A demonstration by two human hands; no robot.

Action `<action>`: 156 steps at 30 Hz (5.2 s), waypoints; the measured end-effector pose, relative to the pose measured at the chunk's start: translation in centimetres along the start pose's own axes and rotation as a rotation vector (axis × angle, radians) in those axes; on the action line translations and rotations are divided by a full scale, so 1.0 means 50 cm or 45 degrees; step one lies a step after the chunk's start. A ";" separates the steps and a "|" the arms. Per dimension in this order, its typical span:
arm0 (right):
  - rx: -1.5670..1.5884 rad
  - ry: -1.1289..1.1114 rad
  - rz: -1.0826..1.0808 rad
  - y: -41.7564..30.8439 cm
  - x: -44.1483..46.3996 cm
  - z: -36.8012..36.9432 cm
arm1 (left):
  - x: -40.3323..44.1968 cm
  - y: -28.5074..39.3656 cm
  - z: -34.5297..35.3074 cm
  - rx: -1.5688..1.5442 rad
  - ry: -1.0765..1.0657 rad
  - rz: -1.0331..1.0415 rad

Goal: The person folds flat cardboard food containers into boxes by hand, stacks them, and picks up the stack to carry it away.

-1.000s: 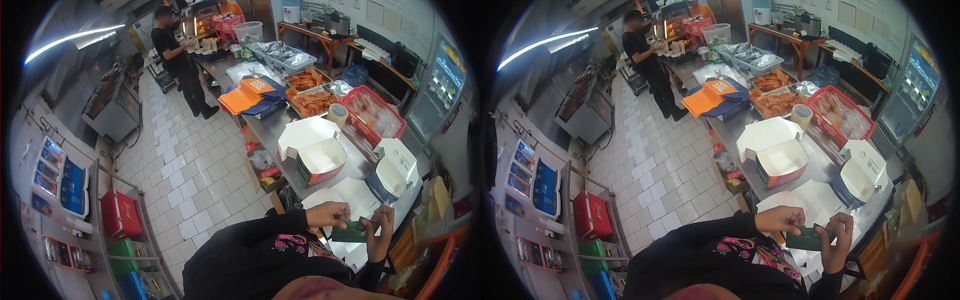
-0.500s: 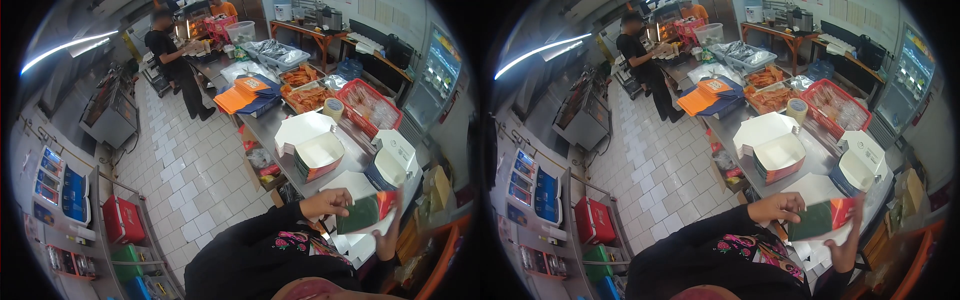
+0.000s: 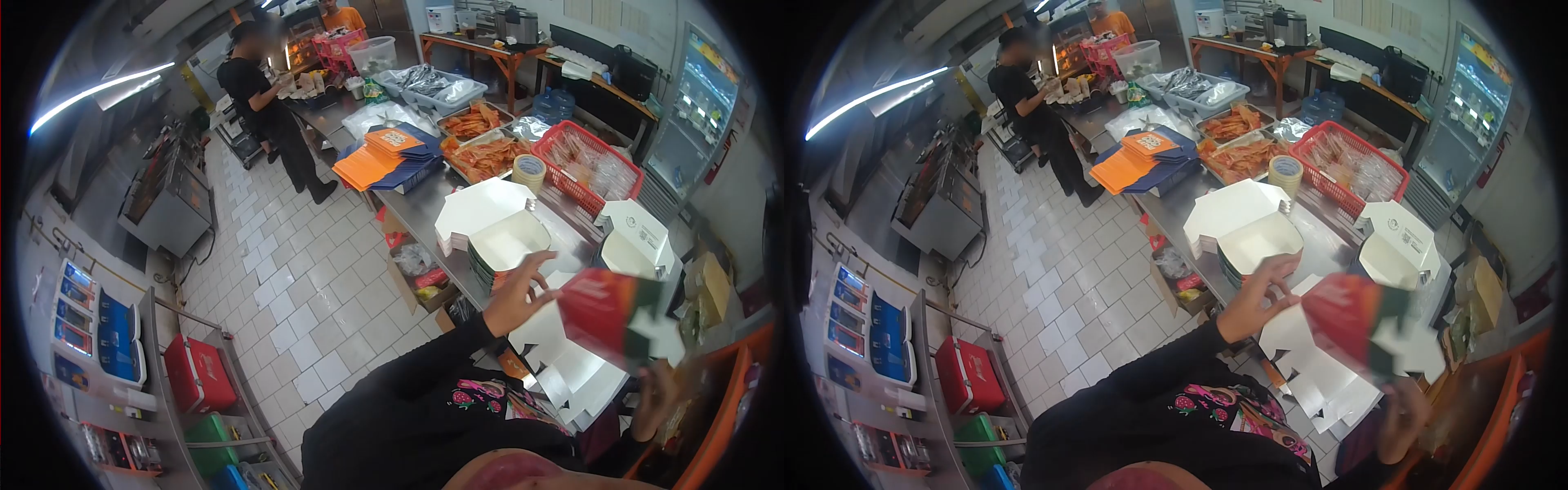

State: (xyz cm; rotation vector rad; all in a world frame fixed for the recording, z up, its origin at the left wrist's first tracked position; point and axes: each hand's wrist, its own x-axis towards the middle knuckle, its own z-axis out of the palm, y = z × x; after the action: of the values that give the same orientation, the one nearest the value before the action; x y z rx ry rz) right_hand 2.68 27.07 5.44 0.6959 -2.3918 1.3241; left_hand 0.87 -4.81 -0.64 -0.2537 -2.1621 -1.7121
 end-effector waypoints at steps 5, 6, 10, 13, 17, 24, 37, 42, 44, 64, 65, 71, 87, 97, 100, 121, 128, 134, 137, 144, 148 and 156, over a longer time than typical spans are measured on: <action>-0.127 -0.424 0.117 -0.062 0.025 0.072 | -0.001 0.014 0.022 -0.508 -0.698 -0.565; -0.053 -0.437 0.347 -0.053 0.020 0.078 | -0.007 -0.010 0.025 -0.663 -0.667 -0.551; 0.216 -0.327 0.586 0.023 -0.007 0.098 | -0.042 -0.024 0.027 -0.889 -0.881 -0.146; 0.174 -0.520 0.581 0.022 -0.011 0.110 | -0.038 0.000 0.019 -0.426 -0.929 0.003; 0.177 -0.556 0.546 -0.011 0.002 0.119 | -0.048 0.035 0.035 0.067 -0.668 -0.363; 0.093 -0.782 0.343 -0.040 0.024 0.122 | -0.070 0.022 0.056 0.134 -0.538 0.593; -0.330 -0.747 0.095 -0.032 0.027 0.036 | -0.073 0.020 0.020 0.176 -0.783 -0.116; -0.349 -0.351 0.150 -0.049 0.015 0.099 | -0.088 0.044 0.069 0.359 -0.787 0.071; -0.373 -0.358 0.062 -0.068 0.008 0.124 | -0.087 0.048 0.075 0.269 -0.819 0.081; -0.116 -0.460 -0.174 -0.106 0.003 0.140 | -0.059 0.095 0.021 -0.210 -0.463 0.111; -0.143 -0.461 -0.200 -0.105 0.004 0.144 | -0.061 0.092 0.022 -0.206 -0.447 0.161; -0.251 -0.446 -0.322 -0.121 0.017 0.154 | -0.059 0.099 0.018 -0.076 -0.387 0.184; -0.395 -0.543 -0.732 0.016 0.002 0.139 | -0.055 -0.080 -0.142 -0.890 -0.153 -0.722; -0.341 -0.552 -0.586 -0.052 0.090 0.171 | -0.109 0.007 -0.077 -0.247 0.278 -0.429; -0.457 -0.455 -0.636 -0.090 0.127 0.255 | -0.090 0.012 -0.086 -0.258 0.288 -0.378; -0.178 -0.689 -0.110 0.210 0.546 0.581 | -0.023 -0.213 -0.216 0.751 -0.129 0.120; -0.703 -0.826 -0.169 0.284 0.504 0.642 | -0.041 -0.294 -0.198 1.067 -0.142 0.334; -0.649 -0.426 -0.222 0.203 0.445 0.626 | -0.018 -0.289 -0.177 1.111 -0.100 0.309; -0.235 -0.494 -0.172 0.075 0.343 0.615 | -0.019 -0.303 -0.171 1.041 -0.082 0.268; -0.567 -0.691 -0.084 0.021 0.246 0.678 | -0.023 -0.328 -0.171 0.930 -0.094 0.414; -0.499 -0.676 -0.169 0.037 0.220 0.689 | -0.024 -0.325 -0.206 1.088 -0.131 0.495; -0.481 -0.946 -0.339 0.025 0.236 0.675 | -0.008 -0.333 -0.266 1.367 -0.004 0.211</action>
State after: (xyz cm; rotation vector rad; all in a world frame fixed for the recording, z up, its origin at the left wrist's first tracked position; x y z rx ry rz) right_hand -9.21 -4.23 -7.15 1.5147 -2.8245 0.5148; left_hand -2.49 -21.74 -13.20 -0.1194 -2.6134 -0.3084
